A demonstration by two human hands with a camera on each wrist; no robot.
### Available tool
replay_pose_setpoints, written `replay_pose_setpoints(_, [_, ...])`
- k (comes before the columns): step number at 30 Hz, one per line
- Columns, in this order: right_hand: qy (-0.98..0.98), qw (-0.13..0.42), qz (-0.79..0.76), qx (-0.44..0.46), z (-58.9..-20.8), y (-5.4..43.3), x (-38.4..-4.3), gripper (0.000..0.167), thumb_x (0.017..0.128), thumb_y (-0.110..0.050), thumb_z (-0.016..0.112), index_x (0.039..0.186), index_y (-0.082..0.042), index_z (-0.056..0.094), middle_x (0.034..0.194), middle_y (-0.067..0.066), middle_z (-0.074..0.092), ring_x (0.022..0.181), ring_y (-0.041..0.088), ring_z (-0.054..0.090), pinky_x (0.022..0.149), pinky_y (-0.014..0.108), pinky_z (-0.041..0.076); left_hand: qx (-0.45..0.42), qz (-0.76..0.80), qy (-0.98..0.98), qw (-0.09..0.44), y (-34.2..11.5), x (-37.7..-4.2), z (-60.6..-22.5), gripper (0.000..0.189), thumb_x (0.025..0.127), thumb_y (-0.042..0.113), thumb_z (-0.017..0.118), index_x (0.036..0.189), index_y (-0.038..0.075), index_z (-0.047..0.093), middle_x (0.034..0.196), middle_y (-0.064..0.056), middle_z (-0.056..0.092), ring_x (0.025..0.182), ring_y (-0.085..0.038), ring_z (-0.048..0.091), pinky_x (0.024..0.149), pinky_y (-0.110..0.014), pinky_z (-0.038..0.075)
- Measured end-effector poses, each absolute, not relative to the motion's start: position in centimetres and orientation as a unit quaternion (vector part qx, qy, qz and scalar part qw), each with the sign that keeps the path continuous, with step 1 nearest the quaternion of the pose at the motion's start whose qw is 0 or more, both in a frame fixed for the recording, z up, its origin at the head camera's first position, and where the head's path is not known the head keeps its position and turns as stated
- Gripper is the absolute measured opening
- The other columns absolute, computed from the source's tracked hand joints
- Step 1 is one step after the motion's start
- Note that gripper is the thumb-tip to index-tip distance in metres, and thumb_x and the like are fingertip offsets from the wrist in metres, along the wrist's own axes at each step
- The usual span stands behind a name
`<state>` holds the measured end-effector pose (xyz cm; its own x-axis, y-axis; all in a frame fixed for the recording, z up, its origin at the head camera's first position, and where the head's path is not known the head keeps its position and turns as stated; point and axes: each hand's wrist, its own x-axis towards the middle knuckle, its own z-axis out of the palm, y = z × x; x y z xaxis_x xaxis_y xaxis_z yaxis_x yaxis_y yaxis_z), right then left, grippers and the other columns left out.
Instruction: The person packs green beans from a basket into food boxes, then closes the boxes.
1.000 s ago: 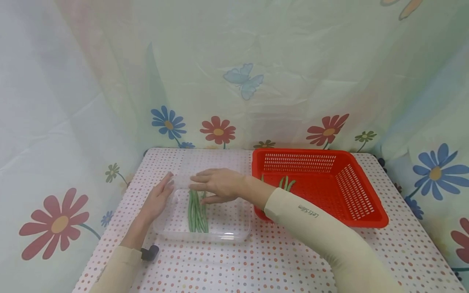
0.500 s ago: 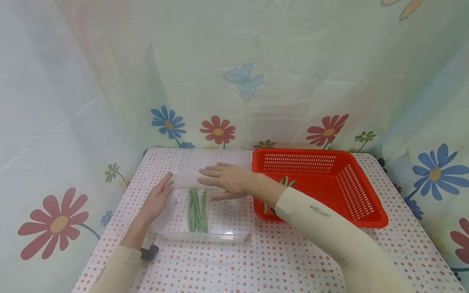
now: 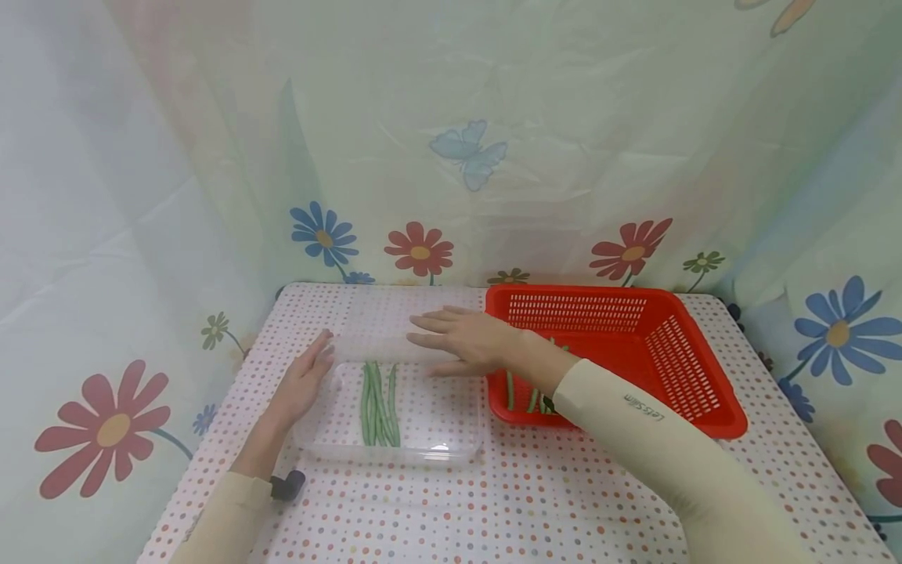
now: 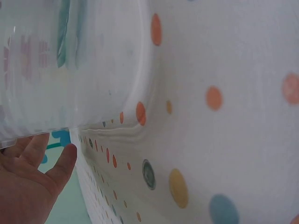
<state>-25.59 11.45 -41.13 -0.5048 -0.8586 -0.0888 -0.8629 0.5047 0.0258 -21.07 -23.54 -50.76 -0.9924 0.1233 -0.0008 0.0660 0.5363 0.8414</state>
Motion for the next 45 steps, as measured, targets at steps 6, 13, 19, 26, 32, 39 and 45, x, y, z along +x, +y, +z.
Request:
replay_pose_setpoints(6, [0.880, 0.029, 0.017, -0.473, -41.2, 13.2, -26.0, 0.074, 0.103, -0.065, 0.047, 0.166, -0.030, 0.029, 0.173, 0.001, 0.027, 0.160, 0.023, 0.027, 0.132, 0.048, 0.026, 0.053, 0.479, 0.876, 0.033, -23.6, -21.2, -50.8, 0.058, 0.114, 0.033, 0.034, 0.168, 0.022, 0.017, 0.174, -0.005, 0.022, 0.159, -0.033, 0.027, 0.132, -0.056, 0.018])
replay_pose_setpoints(13, [0.887, 0.025, -0.005, -0.461, -41.3, 14.9, -26.3, 0.073, 0.103, -0.060, 0.053, 0.165, -0.027, 0.033, 0.173, 0.002, 0.028, 0.159, 0.028, 0.029, 0.130, 0.052, 0.029, 0.051, 0.481, 0.874, 0.039, -23.7, -21.2, -50.9, 0.058, 0.114, 0.034, 0.035, 0.168, 0.021, 0.017, 0.174, -0.003, 0.023, 0.159, -0.032, 0.028, 0.132, -0.056, 0.019])
replay_pose_setpoints(19, [0.895, 0.019, -0.021, -0.445, -41.5, 16.3, -26.3, 0.074, 0.101, -0.059, 0.058, 0.164, -0.028, 0.034, 0.172, 0.001, 0.031, 0.158, 0.027, 0.031, 0.130, 0.052, 0.029, 0.054, 0.482, 0.874, 0.039, -23.7, -21.2, -50.9, 0.058, 0.114, 0.033, 0.034, 0.169, 0.022, 0.017, 0.174, -0.004, 0.022, 0.159, -0.032, 0.027, 0.132, -0.056, 0.019])
replay_pose_setpoints(26, [0.898, 0.003, -0.024, -0.439, -41.9, 18.3, -26.2, 0.075, 0.101, -0.060, 0.058, 0.164, -0.026, 0.036, 0.172, 0.003, 0.031, 0.159, 0.029, 0.030, 0.130, 0.053, 0.029, 0.054, 0.487, 0.871, 0.041, -23.6, -21.2, -50.9, 0.057, 0.114, 0.034, 0.034, 0.168, 0.026, 0.016, 0.175, -0.002, 0.021, 0.160, -0.031, 0.026, 0.132, -0.055, 0.019])
replay_pose_setpoints(32, [0.901, -0.010, -0.021, -0.434, -42.2, 20.1, -26.3, 0.075, 0.100, -0.066, 0.054, 0.162, -0.028, 0.039, 0.171, 0.005, 0.033, 0.157, 0.031, 0.031, 0.127, 0.056, 0.033, 0.050, 0.486, 0.872, 0.040, -23.5, -21.1, -50.9, 0.057, 0.114, 0.035, 0.034, 0.168, 0.027, 0.016, 0.175, -0.002, 0.022, 0.160, -0.031, 0.026, 0.132, -0.056, 0.019])
replay_pose_setpoints(39, [0.906, -0.002, -0.027, -0.423, -42.1, 21.5, -26.3, 0.073, 0.099, -0.066, 0.056, 0.161, -0.030, 0.042, 0.171, 0.002, 0.034, 0.157, 0.030, 0.032, 0.127, 0.055, 0.034, 0.051, 0.487, 0.871, 0.040, -23.5, -21.2, -50.9, 0.058, 0.114, 0.035, 0.034, 0.168, 0.026, 0.016, 0.175, -0.002, 0.022, 0.160, -0.031, 0.027, 0.132, -0.055, 0.019])
replay_pose_setpoints(45, [0.911, 0.000, -0.017, -0.412, -42.1, 22.8, -26.2, 0.072, 0.098, -0.061, 0.062, 0.160, -0.030, 0.044, 0.170, 0.004, 0.036, 0.156, 0.031, 0.033, 0.125, 0.057, 0.038, 0.047, 0.486, 0.872, 0.042, -23.5, -21.2, -50.8, 0.058, 0.114, 0.036, 0.034, 0.168, 0.026, 0.016, 0.175, -0.001, 0.022, 0.160, -0.030, 0.026, 0.132, -0.055, 0.018])
